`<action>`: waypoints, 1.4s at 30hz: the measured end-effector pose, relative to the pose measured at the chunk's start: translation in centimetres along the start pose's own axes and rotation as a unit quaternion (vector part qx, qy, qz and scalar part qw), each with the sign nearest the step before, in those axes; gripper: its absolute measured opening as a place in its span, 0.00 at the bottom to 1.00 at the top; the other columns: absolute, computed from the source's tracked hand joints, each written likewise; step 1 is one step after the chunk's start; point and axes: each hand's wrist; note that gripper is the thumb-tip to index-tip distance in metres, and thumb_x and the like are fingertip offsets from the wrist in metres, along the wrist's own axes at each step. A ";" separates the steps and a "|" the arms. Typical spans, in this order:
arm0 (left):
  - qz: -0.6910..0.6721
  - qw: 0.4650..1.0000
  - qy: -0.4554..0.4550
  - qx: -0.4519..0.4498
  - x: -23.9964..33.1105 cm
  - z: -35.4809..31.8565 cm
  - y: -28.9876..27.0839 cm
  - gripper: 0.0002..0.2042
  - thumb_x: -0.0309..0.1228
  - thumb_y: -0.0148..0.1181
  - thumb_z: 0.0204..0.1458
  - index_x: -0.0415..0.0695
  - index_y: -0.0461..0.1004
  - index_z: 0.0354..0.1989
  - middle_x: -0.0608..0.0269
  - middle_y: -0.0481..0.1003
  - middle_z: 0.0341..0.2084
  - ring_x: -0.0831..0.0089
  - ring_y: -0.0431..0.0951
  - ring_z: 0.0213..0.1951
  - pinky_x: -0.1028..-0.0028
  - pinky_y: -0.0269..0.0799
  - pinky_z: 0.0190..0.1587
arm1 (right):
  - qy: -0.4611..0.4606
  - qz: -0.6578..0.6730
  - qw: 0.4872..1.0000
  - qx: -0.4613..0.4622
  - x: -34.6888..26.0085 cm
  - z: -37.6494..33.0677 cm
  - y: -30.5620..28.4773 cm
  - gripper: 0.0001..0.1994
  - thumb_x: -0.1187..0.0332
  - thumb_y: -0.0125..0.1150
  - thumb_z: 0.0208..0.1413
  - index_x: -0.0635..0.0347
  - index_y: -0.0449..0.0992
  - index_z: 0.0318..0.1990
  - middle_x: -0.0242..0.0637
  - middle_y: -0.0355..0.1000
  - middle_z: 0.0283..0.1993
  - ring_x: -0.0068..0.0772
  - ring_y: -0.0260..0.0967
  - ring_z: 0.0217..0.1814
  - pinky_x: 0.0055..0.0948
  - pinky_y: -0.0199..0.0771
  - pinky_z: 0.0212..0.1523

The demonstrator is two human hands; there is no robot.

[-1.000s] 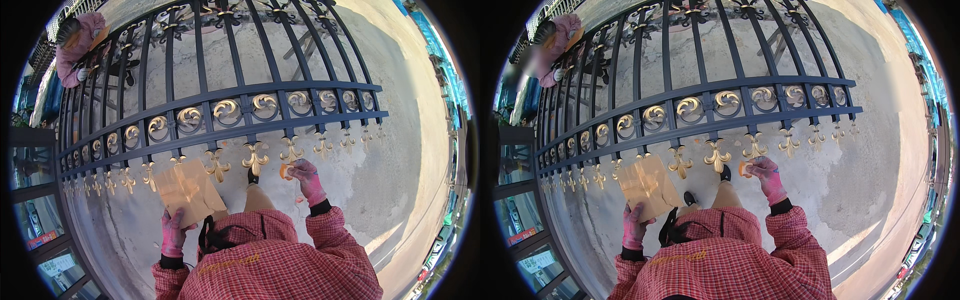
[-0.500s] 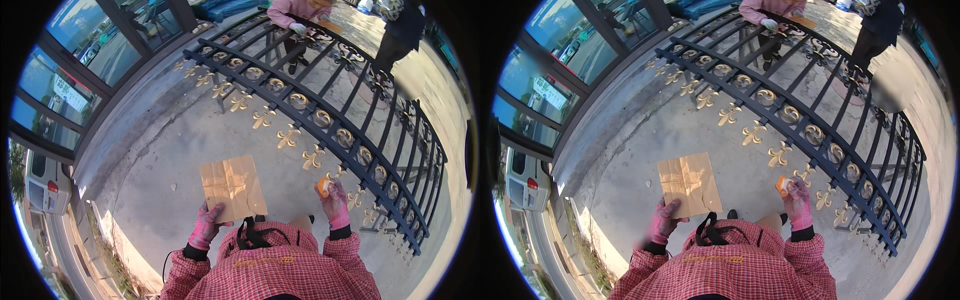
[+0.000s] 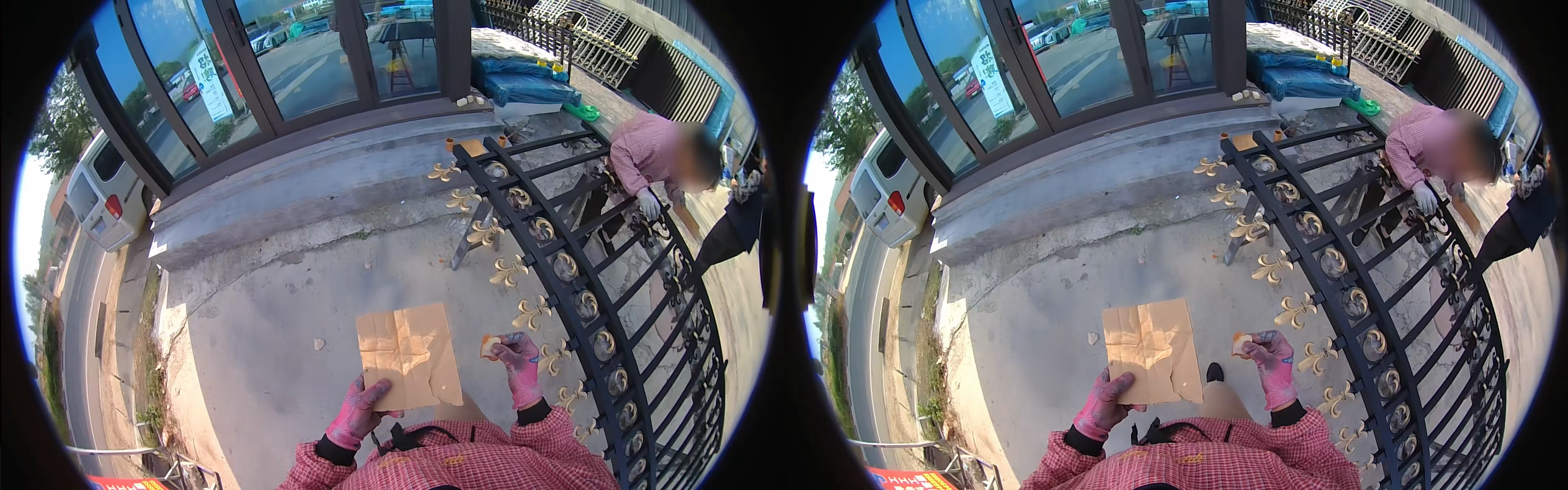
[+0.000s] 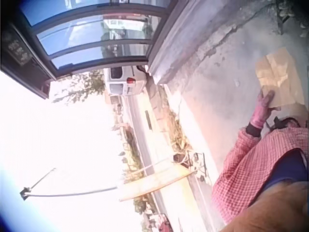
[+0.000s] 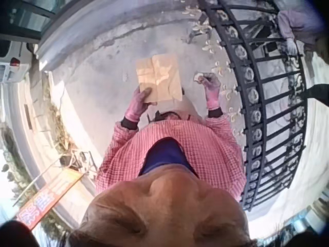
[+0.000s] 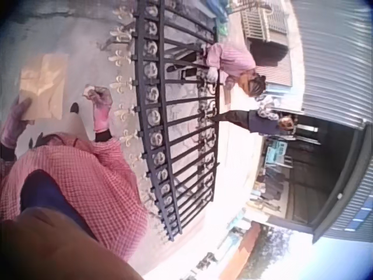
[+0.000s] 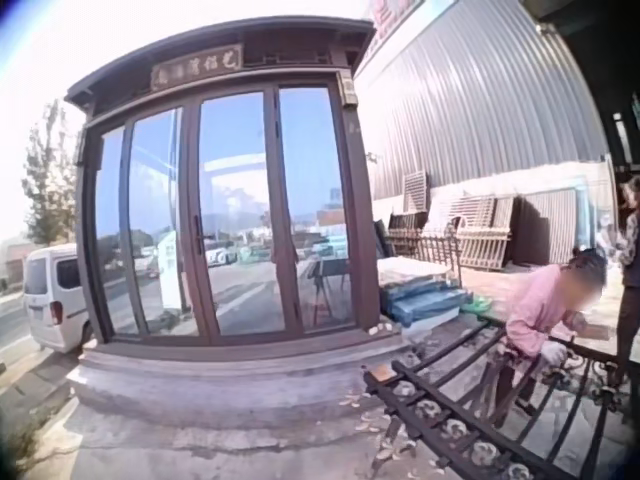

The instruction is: The person applies gold paint to the ornamental fleur-de-lis designs on a black metal gate using a small brush. They repeatedly dip the brush into a small container of paint and carefully color each decorative element while holding a cardboard palette in the other hand.

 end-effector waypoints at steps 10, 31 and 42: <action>-0.067 0.993 0.015 0.093 14.4 15.2 -1.2 0.24 0.34 0.57 0.51 0.41 0.59 0.55 0.56 0.70 0.42 0.66 0.75 0.33 0.71 0.72 0.25 | -0.369 -0.415 0.777 -0.295 1.1 23.8 20.9 0.16 0.72 0.65 0.36 0.60 0.73 0.37 0.42 0.73 0.35 0.43 0.71 0.34 0.34 0.70 0.44; 0.015 0.991 -0.136 0.001 43.5 54.6 -8.3 0.20 0.31 0.54 0.54 0.44 0.60 0.55 0.60 0.71 0.42 0.69 0.76 0.37 0.71 0.77 0.29 | -0.095 -0.158 0.970 -0.156 4.5 58.3 37.2 0.17 0.61 0.46 0.63 0.63 0.65 0.52 0.34 0.69 0.49 0.24 0.70 0.45 0.25 0.74 0.43; 0.113 0.980 -0.166 0.005 50.2 73.9 -4.3 0.22 0.34 0.55 0.51 0.38 0.61 0.53 0.56 0.73 0.37 0.67 0.75 0.31 0.73 0.71 0.24 | 0.112 0.258 0.957 -0.072 3.1 74.8 38.1 0.22 0.63 0.49 0.61 0.59 0.58 0.61 0.33 0.64 0.56 0.23 0.65 0.53 0.27 0.70 0.50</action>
Point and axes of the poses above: each hand's wrist, its own z-axis towards the middle knuckle, its own y-axis out of the palm, x = y × z
